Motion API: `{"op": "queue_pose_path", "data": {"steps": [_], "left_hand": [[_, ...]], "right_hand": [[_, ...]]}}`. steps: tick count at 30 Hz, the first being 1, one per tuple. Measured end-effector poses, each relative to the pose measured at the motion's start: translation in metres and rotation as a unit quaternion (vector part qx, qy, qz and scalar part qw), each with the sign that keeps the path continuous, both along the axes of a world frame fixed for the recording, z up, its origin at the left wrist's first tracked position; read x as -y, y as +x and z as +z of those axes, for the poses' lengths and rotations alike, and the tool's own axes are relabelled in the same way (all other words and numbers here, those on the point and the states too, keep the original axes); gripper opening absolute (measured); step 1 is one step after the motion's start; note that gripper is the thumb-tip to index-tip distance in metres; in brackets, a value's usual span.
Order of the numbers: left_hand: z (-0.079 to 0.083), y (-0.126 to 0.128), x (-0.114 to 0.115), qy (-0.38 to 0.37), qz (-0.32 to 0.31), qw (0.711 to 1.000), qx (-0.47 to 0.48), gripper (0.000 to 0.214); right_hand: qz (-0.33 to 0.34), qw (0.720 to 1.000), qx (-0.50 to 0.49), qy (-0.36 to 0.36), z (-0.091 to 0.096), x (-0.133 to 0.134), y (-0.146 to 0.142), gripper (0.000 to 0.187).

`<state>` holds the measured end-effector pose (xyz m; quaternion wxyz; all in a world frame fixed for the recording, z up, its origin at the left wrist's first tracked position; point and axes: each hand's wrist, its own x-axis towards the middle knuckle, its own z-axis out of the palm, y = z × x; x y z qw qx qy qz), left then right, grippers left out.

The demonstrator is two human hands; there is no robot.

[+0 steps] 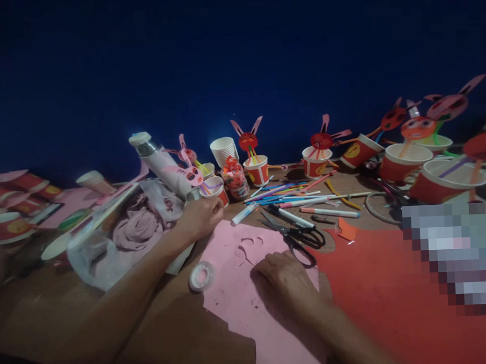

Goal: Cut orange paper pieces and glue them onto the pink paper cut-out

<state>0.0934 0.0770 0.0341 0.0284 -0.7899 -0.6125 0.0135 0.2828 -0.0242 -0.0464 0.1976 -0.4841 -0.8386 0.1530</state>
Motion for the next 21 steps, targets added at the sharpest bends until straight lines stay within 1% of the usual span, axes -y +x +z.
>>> {"op": "queue_pose_path", "data": {"steps": [2, 4, 6, 8, 11, 13, 15, 21], "left_hand": [[0.018, 0.005, 0.001, 0.025, -0.008, 1.000, 0.016, 0.020], [0.034, 0.011, -0.005, 0.052, -0.012, 0.998, 0.029, 0.021], [0.046, 0.017, -0.020, 0.085, -0.010, 0.996, 0.038, 0.024], [0.052, 0.021, -0.038, 0.107, -0.006, 0.993, 0.043, 0.026], [0.054, 0.024, -0.063, 0.116, -0.009, 0.992, 0.046, 0.026], [0.051, 0.026, -0.073, 0.115, -0.015, 0.992, 0.047, 0.026], [0.048, 0.026, -0.076, 0.115, -0.018, 0.992, 0.048, 0.028], [0.042, 0.024, -0.075, 0.127, -0.006, 0.990, 0.053, 0.027]], "right_hand": [[0.000, 1.000, 0.002, -0.003, 0.000, -0.001, 0.000, 0.025], [-0.006, 1.000, 0.012, -0.006, 0.000, -0.001, 0.000, 0.026], [-0.013, 1.000, 0.020, -0.010, 0.001, -0.001, 0.000, 0.026], [-0.003, 1.000, 0.022, -0.015, 0.002, -0.001, -0.001, 0.025], [0.005, 1.000, 0.018, -0.016, 0.002, 0.000, -0.001, 0.025], [-0.004, 1.000, 0.016, -0.013, 0.002, 0.001, -0.001, 0.025], [-0.008, 1.000, 0.014, -0.012, 0.003, 0.001, -0.001, 0.024], [-0.008, 1.000, 0.016, -0.004, 0.005, 0.003, 0.000, 0.022]]}}
